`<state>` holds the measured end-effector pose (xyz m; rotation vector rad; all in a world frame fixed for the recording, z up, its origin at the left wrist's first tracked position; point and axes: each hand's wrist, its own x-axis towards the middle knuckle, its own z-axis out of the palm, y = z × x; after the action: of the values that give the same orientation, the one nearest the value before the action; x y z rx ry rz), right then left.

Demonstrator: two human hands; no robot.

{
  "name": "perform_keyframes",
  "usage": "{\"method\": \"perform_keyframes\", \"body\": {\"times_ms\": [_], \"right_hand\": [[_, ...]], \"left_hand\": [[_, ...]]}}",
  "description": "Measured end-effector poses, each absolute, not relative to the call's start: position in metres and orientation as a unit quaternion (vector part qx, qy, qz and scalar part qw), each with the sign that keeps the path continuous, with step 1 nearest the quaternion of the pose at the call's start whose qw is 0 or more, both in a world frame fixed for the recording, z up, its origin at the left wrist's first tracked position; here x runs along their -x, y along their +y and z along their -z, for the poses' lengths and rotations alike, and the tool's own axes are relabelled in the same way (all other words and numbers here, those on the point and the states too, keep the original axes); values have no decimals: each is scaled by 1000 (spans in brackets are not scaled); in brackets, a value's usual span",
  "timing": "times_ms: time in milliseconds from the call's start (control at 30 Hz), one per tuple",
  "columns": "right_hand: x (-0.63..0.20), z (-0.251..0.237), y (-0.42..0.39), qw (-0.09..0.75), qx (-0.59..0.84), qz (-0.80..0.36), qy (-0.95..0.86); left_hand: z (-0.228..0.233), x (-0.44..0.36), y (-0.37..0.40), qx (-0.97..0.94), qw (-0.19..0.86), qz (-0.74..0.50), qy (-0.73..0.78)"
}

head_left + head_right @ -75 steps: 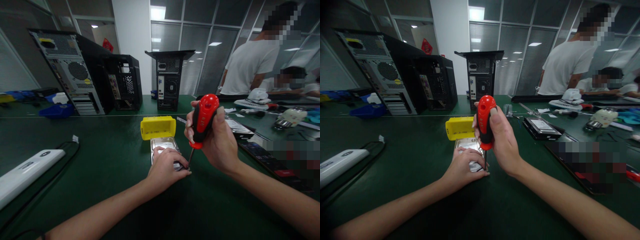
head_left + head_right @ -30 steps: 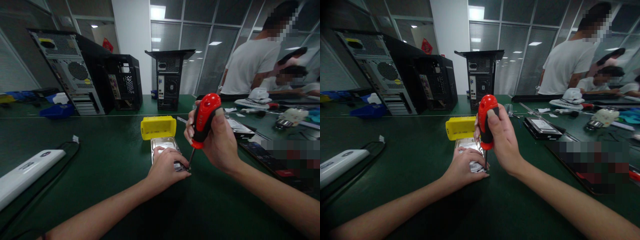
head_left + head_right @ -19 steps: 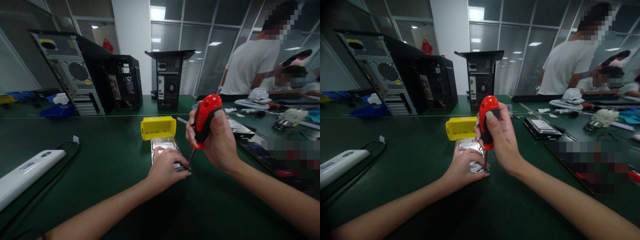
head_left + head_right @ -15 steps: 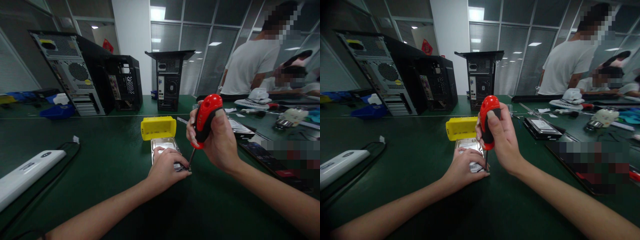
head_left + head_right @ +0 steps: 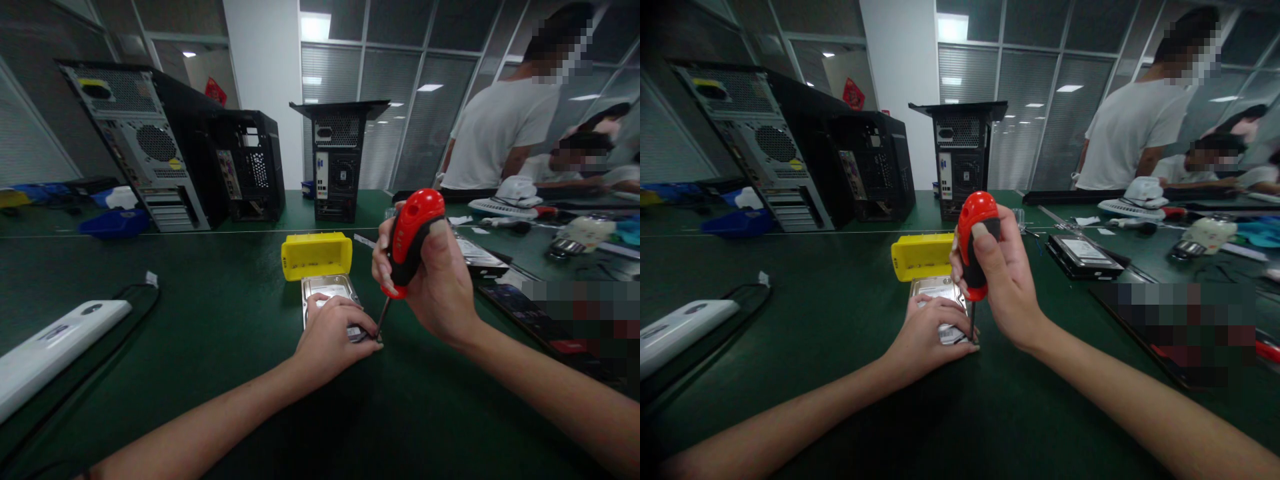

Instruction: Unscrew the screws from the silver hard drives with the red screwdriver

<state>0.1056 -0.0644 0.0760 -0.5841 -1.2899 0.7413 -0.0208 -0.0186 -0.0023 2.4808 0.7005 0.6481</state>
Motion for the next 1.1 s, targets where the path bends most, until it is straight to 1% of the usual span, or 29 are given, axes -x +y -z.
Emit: {"method": "perform_keyframes", "body": {"times_ms": [167,467,1100], "right_hand": [[-105,-75,-65,697,278,-312,-582],[-104,-75,-66,701,259,-333,-575],[-105,-74,-64,702,247,-326,-584]], "left_hand": [[2,21,-20,-905,242,-241,254],[3,21,-19,-903,242,-253,250],[5,21,-18,-904,237,-255,250]]}}
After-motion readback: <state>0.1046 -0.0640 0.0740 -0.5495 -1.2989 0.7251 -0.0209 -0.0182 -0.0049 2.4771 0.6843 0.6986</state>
